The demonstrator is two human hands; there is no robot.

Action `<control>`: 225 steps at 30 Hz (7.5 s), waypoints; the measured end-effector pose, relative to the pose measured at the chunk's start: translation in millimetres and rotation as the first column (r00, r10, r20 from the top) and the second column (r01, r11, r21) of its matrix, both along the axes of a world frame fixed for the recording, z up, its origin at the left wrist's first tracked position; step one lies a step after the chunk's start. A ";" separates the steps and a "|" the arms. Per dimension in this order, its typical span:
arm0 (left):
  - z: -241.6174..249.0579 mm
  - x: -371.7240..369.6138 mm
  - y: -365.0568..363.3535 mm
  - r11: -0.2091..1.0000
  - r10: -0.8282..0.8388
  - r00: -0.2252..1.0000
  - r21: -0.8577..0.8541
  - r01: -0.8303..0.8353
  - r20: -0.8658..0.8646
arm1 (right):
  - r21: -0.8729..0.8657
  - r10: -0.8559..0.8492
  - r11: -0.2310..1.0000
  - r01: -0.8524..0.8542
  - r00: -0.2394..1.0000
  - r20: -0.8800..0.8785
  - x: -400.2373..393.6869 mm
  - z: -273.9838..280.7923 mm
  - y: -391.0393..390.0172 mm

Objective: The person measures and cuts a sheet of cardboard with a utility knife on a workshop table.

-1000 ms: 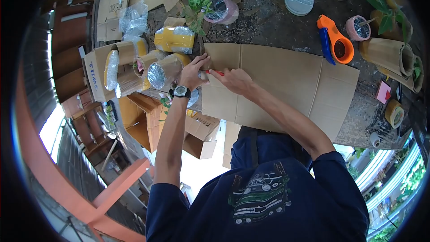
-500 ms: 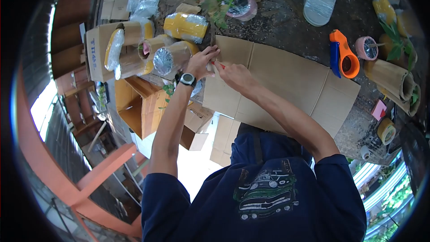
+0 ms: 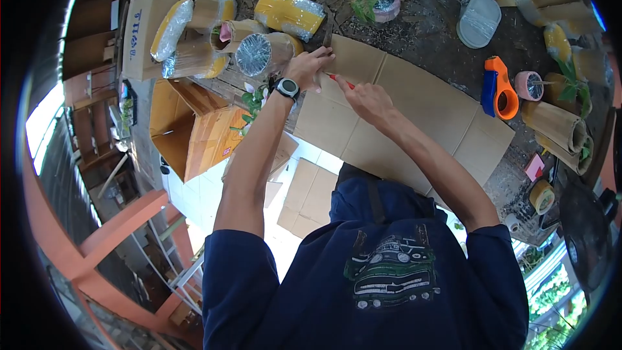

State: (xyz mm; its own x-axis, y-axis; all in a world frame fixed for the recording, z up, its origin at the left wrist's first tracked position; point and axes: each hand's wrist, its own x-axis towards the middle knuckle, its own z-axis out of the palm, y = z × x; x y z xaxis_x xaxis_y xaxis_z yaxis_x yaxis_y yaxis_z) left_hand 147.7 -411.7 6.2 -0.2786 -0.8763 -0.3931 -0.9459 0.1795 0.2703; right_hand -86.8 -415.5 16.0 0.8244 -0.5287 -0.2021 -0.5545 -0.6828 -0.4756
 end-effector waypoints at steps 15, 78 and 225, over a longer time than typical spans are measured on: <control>1.3 -5.5 3.7 1.000 0.009 0.998 -0.024 -0.008 0.067 | -0.091 0.037 0.995 -0.049 0.991 -0.129 -30.9 15.6 5.5; -35.3 -176.6 64.8 0.939 0.341 0.931 -0.082 -0.333 0.130 | -0.060 -0.176 0.984 0.165 0.918 -0.356 -371.6 36.3 51.3; 459.5 -205.6 23.9 0.617 -0.410 0.834 -0.786 -0.044 -0.369 | 0.782 -0.783 0.384 0.491 -0.276 0.558 -313.9 183.5 90.9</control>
State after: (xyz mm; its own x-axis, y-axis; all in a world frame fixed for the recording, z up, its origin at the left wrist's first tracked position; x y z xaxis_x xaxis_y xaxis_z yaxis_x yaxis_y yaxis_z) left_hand -57.9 -387.7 465.7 -0.4097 -0.6905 0.5961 -0.6482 0.6801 0.3424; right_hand -400.7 -324.7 199.4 -0.3198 -0.9474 -0.0102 0.2107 -0.0606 -0.9757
